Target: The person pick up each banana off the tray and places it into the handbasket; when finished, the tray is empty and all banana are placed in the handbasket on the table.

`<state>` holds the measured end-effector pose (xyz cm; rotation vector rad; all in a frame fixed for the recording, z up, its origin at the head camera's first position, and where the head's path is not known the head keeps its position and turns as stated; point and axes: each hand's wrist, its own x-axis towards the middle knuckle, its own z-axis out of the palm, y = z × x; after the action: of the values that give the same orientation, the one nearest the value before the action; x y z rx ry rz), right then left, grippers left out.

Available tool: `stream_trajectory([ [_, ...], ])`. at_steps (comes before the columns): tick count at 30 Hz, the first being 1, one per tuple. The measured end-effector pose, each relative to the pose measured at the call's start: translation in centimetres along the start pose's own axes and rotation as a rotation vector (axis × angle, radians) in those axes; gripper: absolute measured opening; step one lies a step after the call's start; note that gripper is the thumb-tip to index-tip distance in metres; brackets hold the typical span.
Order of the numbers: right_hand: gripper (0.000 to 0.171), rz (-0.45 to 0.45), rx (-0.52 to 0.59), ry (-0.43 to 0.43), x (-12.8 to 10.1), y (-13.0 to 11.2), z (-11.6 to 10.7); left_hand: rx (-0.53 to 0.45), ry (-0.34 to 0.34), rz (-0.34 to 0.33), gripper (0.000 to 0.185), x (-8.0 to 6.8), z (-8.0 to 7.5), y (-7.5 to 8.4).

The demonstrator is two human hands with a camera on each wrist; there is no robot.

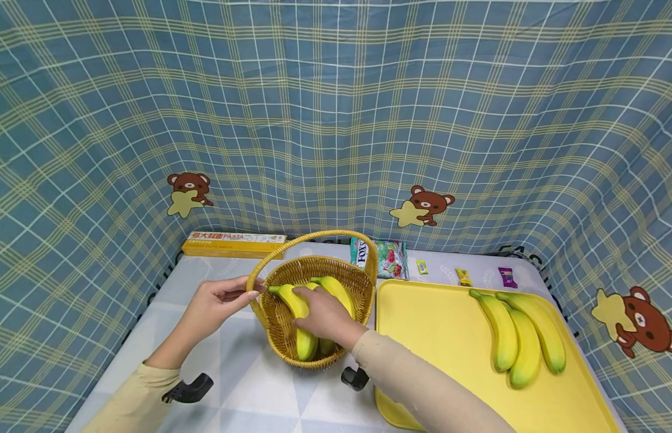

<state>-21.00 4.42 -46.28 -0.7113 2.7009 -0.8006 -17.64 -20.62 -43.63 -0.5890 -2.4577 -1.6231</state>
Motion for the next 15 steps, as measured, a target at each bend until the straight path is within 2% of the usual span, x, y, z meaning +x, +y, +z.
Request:
stream_trajectory([
  [15, 0.069, -0.013, 0.022, 0.004, -0.24, 0.11, 0.14, 0.001, 0.001, 0.008, 0.029, 0.01, -0.05, -0.08],
])
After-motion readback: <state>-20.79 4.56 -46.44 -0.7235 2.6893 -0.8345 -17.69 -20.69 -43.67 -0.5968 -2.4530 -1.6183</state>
